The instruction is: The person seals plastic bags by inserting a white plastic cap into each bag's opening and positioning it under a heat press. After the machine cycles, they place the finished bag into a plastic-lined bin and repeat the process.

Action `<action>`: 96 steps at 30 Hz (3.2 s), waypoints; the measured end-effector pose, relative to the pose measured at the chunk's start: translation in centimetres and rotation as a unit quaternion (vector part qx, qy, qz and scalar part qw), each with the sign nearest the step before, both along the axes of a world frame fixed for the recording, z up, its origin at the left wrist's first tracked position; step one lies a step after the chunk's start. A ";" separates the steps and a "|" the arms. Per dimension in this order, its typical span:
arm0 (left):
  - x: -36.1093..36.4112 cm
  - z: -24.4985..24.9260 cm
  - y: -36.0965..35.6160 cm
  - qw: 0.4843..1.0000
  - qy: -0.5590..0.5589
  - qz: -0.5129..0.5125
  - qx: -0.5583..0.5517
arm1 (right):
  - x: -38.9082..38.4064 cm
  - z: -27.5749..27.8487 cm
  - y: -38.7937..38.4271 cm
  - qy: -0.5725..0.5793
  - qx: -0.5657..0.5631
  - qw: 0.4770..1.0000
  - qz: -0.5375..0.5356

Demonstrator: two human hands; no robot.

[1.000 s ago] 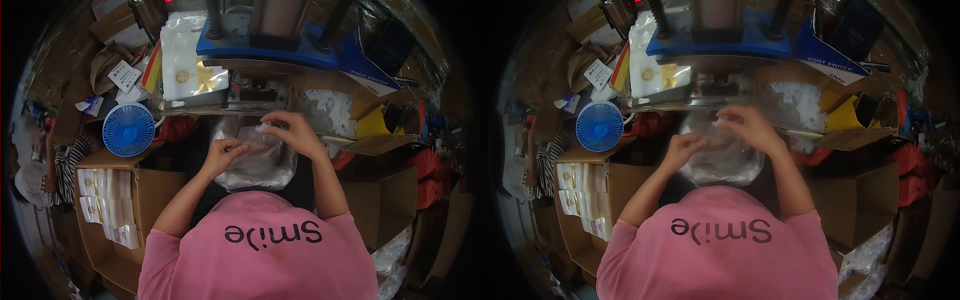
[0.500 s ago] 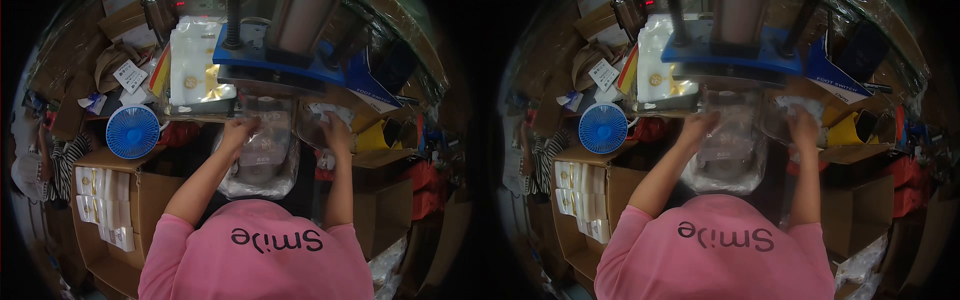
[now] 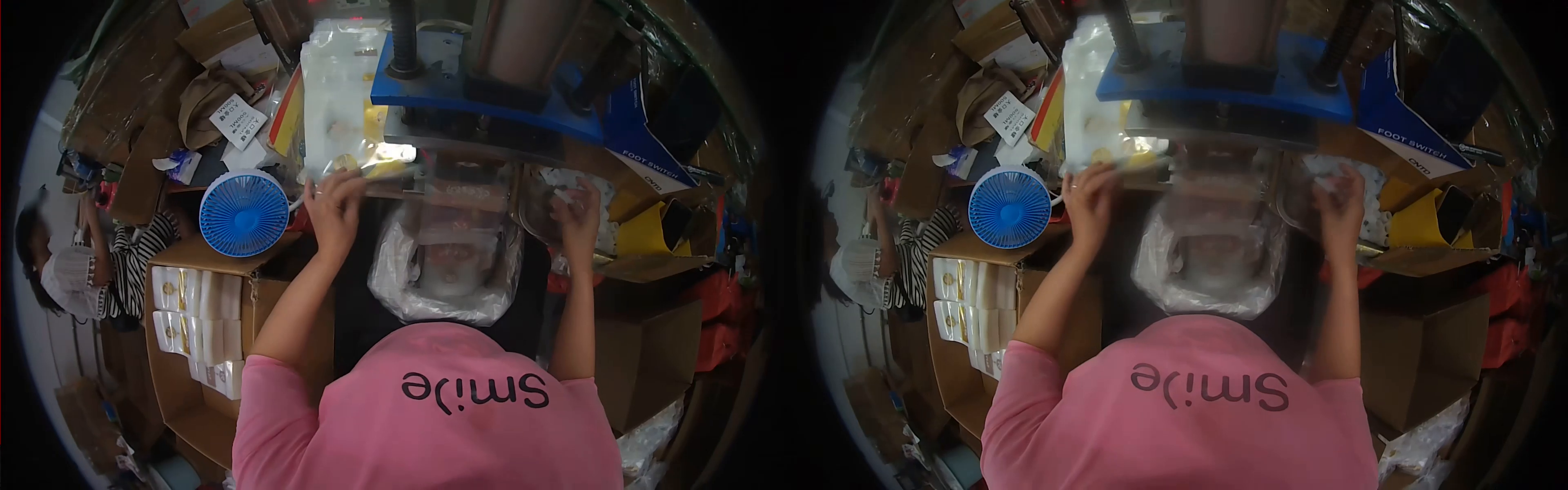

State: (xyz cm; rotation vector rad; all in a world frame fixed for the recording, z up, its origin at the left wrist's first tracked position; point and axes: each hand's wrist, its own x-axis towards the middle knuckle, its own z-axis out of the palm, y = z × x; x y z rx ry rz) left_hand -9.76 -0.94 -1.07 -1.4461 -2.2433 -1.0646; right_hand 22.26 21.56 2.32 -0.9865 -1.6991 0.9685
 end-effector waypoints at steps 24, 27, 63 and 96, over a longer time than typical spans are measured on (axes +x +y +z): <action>10.2 1.4 2.7 0.774 -0.591 -0.215 -0.074 | -6.1 3.0 -4.2 -0.044 -0.106 0.950 0.290; 10.3 3.3 5.0 0.762 -0.627 -0.151 -0.053 | -4.2 3.4 -2.6 -0.096 0.048 0.984 0.141; 9.0 2.4 0.1 0.815 -0.549 -0.171 0.073 | 2.2 0.0 2.0 0.280 -0.269 0.917 0.094; 10.1 4.0 7.2 0.682 -0.721 -0.109 0.052 | 0.6 3.4 -1.5 -0.343 0.139 0.925 0.084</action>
